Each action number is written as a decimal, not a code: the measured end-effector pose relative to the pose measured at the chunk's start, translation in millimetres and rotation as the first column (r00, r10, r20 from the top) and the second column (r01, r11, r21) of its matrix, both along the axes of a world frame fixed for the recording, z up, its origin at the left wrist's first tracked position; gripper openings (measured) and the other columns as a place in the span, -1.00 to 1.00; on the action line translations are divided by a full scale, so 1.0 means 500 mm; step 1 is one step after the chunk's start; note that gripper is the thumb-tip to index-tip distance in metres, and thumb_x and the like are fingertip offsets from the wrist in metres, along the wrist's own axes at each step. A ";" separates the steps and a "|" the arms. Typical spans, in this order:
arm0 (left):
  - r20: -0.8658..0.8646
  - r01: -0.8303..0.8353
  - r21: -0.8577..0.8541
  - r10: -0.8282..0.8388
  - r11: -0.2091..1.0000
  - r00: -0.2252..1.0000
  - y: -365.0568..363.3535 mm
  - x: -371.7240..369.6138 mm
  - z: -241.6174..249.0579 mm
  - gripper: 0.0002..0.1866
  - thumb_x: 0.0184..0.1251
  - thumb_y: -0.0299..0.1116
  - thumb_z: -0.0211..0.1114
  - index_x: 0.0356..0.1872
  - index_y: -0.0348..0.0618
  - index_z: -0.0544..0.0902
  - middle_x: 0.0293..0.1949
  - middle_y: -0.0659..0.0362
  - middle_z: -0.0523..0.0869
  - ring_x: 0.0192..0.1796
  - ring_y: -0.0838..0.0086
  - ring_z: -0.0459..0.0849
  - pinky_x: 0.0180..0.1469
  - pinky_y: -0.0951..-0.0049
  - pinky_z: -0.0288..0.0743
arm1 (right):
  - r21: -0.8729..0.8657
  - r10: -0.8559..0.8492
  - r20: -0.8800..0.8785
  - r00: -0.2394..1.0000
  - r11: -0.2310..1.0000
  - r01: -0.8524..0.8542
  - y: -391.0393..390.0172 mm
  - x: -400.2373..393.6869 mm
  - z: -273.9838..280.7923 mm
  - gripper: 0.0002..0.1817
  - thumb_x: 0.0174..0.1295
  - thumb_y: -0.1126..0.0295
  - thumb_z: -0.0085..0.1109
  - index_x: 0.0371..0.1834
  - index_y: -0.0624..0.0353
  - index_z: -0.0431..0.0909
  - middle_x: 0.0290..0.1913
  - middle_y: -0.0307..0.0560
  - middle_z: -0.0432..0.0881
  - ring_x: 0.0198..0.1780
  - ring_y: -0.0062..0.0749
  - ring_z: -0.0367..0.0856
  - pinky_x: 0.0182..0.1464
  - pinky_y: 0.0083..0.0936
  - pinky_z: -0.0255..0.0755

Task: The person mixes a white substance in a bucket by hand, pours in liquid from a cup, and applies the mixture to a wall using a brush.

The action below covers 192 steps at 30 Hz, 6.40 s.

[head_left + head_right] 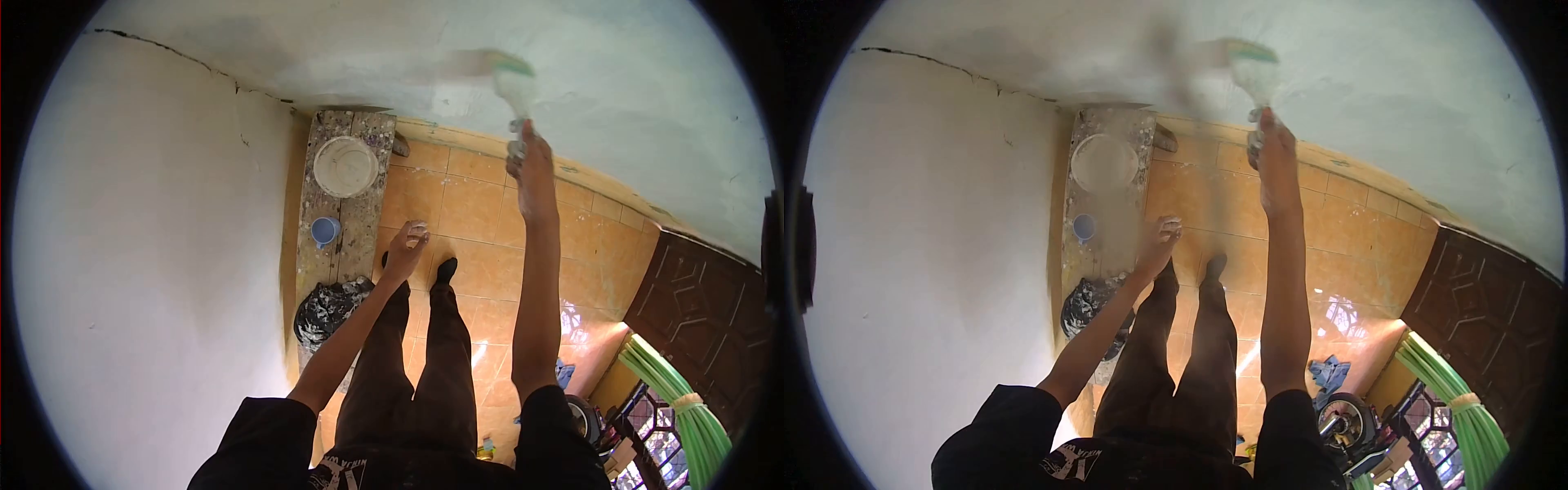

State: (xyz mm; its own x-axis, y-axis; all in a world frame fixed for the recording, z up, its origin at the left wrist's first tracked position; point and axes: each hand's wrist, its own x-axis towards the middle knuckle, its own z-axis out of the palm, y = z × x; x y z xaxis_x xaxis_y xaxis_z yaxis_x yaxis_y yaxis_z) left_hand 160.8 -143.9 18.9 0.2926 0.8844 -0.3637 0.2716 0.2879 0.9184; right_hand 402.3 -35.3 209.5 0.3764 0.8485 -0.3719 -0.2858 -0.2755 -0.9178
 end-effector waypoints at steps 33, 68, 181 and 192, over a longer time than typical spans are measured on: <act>-0.058 0.053 0.002 -0.053 0.999 0.997 -0.038 0.069 0.018 -0.68 0.36 -0.28 0.26 0.05 -0.18 0.50 -0.06 0.09 0.66 -0.07 0.37 0.65 -0.13 0.42 0.54 | 0.110 -0.001 0.015 1.000 0.994 0.000 0.002 -0.003 0.048 -0.56 0.46 -0.05 -0.14 -0.45 0.02 0.32 -0.65 -0.47 0.10 -0.66 -0.77 -0.01 -0.63 -0.67 -0.11; -0.047 -0.120 -0.031 0.118 0.992 0.992 0.053 0.012 0.058 -0.69 0.35 -0.31 0.28 0.03 -0.19 0.51 -0.10 0.11 0.67 -0.11 0.42 0.66 -0.07 0.46 0.53 | 0.029 -0.102 0.034 0.994 0.994 0.101 0.018 -0.060 -0.125 -0.58 0.50 0.02 -0.20 -0.50 -0.01 0.25 -0.65 -0.44 0.09 -0.67 -0.77 -0.01 -0.64 -0.67 -0.07; -0.202 -0.673 0.075 0.672 0.736 0.712 0.231 -0.238 -0.077 -0.32 0.16 -0.20 0.44 0.27 -0.17 0.37 -0.14 0.05 0.65 -0.29 0.37 0.67 -0.24 0.35 0.54 | -0.750 0.721 0.601 -0.345 0.359 -0.555 0.252 -0.512 -0.412 -0.64 0.23 0.08 0.17 -0.08 0.10 0.61 -0.12 0.06 0.69 -0.02 -0.07 0.67 -0.02 -0.17 0.55; -0.249 -0.694 0.091 0.691 0.714 0.679 0.234 -0.229 -0.062 -0.36 0.16 -0.23 0.44 0.26 -0.10 0.40 -0.17 0.07 0.65 -0.30 0.40 0.66 -0.26 0.34 0.53 | -0.613 0.713 0.701 -0.009 0.597 -0.518 0.186 -0.442 -0.307 -0.57 0.26 0.01 0.13 -0.08 0.17 0.57 -0.18 0.09 0.69 -0.08 0.00 0.68 -0.05 -0.16 0.54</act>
State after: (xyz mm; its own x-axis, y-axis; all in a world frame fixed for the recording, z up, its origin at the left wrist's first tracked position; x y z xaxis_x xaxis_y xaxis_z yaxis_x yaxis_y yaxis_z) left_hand 46.5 -26.9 -12.1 -0.5027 0.7935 -0.3430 0.2055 0.4951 0.8442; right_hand 181.1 57.4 56.0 -0.1246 0.9116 -0.3918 0.9303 -0.0299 -0.3655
